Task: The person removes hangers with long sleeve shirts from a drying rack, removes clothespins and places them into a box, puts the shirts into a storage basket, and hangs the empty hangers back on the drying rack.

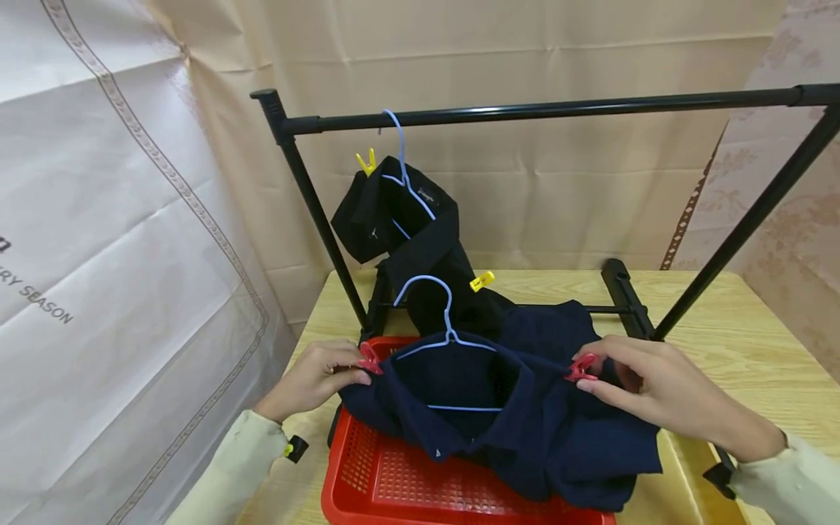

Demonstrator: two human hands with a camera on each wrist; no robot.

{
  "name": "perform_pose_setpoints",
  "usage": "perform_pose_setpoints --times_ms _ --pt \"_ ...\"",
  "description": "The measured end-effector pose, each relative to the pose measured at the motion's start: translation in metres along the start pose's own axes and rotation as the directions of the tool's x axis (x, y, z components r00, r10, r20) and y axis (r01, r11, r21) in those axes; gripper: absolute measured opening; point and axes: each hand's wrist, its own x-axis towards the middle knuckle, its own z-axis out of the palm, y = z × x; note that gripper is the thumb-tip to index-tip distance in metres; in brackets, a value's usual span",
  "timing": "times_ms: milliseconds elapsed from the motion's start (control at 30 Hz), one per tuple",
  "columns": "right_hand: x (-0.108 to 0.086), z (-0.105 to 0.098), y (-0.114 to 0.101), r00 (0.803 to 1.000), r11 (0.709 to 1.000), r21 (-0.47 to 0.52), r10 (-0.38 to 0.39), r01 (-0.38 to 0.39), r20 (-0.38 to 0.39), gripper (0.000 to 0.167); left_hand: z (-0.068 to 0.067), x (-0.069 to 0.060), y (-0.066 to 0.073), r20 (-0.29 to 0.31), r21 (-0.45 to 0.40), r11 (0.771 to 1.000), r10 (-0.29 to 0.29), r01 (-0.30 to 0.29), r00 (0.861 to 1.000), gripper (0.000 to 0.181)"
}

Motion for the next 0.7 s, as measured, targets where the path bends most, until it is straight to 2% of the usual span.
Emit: perform_pose_setpoints --times_ms 133,400,600,700 --pt "-0.0007 -0.0002 -0.0024 1.0 0.999 0.024 0.027 -0.027 -0.002 0.051 0.0016 -0.0004 -0.0015 -0.045 0.027 1.0 0.0 0.001 0.999 0.022" --pt "-0.0005 -0.0048 -0.0029 1.0 0.999 0.044 0.02 -0.02 -0.011 0.054 0.0041 -0.0009 -0.0021 -0.128 0.113 0.994 0.013 0.002 0.992 0.02" --pt "-0.0022 -0.0047 -0.0003 1.0 0.999 0.053 0.007 -0.006 -0.009 0.051 0.0045 -0.0005 -0.0021 -0.146 0.137 0.99 0.011 0.009 0.989 0.019" --pt "-0.0021 -0.0047 0.0004 1.0 0.999 0.054 -0.002 0.002 -0.01 0.05 0.0052 -0.0002 -0.0021 -0.147 0.142 0.99 0.031 -0.01 0.989 0.019"
